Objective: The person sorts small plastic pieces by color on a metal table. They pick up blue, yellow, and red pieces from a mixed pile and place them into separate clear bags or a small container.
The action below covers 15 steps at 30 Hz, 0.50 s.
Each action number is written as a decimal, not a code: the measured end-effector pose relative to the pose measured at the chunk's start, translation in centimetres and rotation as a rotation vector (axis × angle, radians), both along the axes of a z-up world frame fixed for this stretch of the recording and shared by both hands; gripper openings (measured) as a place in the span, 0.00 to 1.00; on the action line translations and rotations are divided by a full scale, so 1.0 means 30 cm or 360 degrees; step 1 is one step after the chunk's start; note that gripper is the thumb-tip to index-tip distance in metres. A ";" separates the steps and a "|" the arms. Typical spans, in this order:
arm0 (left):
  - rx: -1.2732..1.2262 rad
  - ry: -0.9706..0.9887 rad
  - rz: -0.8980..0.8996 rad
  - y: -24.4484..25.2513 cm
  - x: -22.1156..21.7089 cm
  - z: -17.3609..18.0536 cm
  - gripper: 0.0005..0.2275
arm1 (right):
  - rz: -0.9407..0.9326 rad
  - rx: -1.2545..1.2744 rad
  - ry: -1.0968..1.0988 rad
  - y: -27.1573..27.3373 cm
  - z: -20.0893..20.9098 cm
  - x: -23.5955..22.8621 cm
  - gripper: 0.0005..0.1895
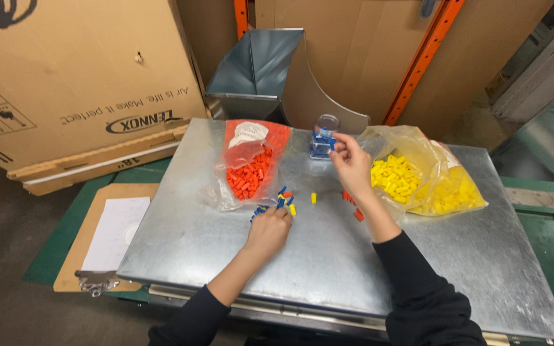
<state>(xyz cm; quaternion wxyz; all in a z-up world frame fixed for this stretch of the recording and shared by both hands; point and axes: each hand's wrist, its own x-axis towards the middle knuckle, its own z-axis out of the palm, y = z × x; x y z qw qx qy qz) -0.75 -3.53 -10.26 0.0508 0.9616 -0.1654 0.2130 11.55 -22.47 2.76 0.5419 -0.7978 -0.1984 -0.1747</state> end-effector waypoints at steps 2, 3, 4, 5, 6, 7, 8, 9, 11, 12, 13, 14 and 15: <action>0.0007 0.0001 -0.0002 0.000 -0.005 -0.011 0.04 | -0.0085 -0.0091 -0.0046 0.010 -0.028 0.120 0.18; 0.0006 0.0020 0.0001 0.002 -0.009 -0.017 0.05 | -0.0166 -0.0189 -0.0073 0.019 -0.039 0.181 0.16; 0.0012 0.0003 0.0006 0.003 -0.006 -0.027 0.05 | -0.0162 -0.0182 -0.0090 0.027 -0.045 0.215 0.16; -0.0008 0.0011 0.0009 0.004 -0.003 -0.037 0.06 | -0.0222 -0.0266 -0.0071 0.038 -0.049 0.251 0.13; -0.0027 0.0020 0.0012 0.007 0.001 -0.050 0.06 | -0.0284 -0.0349 -0.0051 0.051 -0.055 0.287 0.10; -0.0029 0.0018 0.0025 0.009 0.002 -0.018 0.06 | -0.0271 -0.0351 -0.0054 0.061 -0.054 0.318 0.10; -0.0073 0.0014 0.0057 0.011 0.004 0.009 0.07 | -0.0330 -0.0486 -0.0059 0.072 -0.059 0.351 0.08; -0.0124 0.0041 0.0084 0.001 -0.025 0.018 0.10 | -0.0390 -0.0632 -0.0034 0.071 -0.094 0.357 0.07; -0.0141 0.0061 0.0102 0.006 -0.019 0.025 0.10 | -0.0416 -0.0728 -0.0061 0.082 -0.099 0.378 0.06; -0.0150 0.0052 0.0113 0.007 -0.020 0.025 0.10 | -0.0451 -0.0813 -0.0116 0.085 -0.107 0.385 0.06; -0.0155 0.0069 0.0115 0.007 -0.027 0.033 0.10 | -0.0445 -0.0821 -0.0100 0.090 -0.108 0.383 0.06; -0.0174 0.0081 0.0097 0.006 -0.033 0.044 0.09 | -0.0439 -0.0809 -0.0121 0.095 -0.106 0.382 0.06; -0.0190 0.0086 0.0076 0.007 -0.030 0.060 0.09 | -0.0438 -0.0794 -0.0147 0.099 -0.097 0.386 0.07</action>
